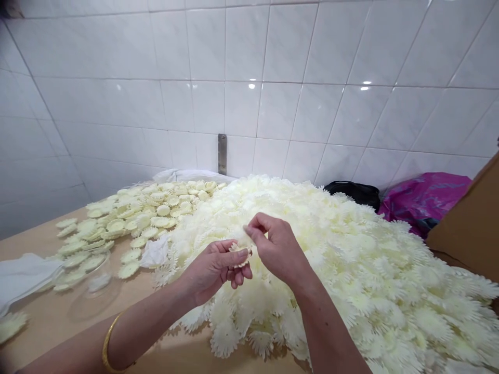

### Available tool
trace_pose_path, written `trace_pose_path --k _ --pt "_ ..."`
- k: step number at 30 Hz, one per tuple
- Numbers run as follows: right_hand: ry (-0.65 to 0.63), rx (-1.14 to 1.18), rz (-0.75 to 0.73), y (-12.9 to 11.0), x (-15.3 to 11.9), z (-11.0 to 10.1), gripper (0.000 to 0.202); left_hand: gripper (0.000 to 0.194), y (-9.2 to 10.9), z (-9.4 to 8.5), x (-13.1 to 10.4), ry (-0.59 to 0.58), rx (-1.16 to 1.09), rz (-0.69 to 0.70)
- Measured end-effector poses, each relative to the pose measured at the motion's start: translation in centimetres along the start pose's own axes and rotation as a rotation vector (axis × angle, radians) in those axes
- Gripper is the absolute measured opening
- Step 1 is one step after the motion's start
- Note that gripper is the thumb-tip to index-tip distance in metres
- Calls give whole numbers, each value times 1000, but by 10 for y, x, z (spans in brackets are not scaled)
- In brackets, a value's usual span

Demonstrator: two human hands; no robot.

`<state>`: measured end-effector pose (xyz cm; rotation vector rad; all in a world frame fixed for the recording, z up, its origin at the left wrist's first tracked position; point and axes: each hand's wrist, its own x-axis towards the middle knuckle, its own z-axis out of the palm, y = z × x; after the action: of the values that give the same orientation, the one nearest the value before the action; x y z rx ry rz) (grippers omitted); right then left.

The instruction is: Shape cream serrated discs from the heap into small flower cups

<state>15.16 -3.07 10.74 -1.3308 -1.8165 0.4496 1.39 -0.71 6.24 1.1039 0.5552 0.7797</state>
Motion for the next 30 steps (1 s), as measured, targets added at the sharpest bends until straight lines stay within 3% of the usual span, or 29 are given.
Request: trace_pose_path --k 4,7,9,11,14,19,22,25,30 --pt "309 -104 2 -2 1 7 24 22 8 9 -17 69 -9 82" --pt "611 -236 75 10 3 -6 21 23 12 12 -42 53 125 93" --pt "693 -337 115 22 1 -19 22 24 12 8 -56 51 216 54" --pt "565 -451 89 34 -6 -25 36 22 7 -1 -60 126 235 33" --pt "371 -548 5 48 -24 -14 41 19 -6 -12 -49 183 144 -25" --pt "483 -600 -125 49 -49 21 25 25 -27 -13 -15 149 119 -55" --pt "500 -447 -182 36 -48 27 23 30 -30 -15 -1 146 142 -22" --pt "407 -196 -178 26 -41 33 20 36 -31 -20 4 196 166 18" --pt "280 1 -125 32 -36 58 19 43 -38 -29 1 298 151 22"
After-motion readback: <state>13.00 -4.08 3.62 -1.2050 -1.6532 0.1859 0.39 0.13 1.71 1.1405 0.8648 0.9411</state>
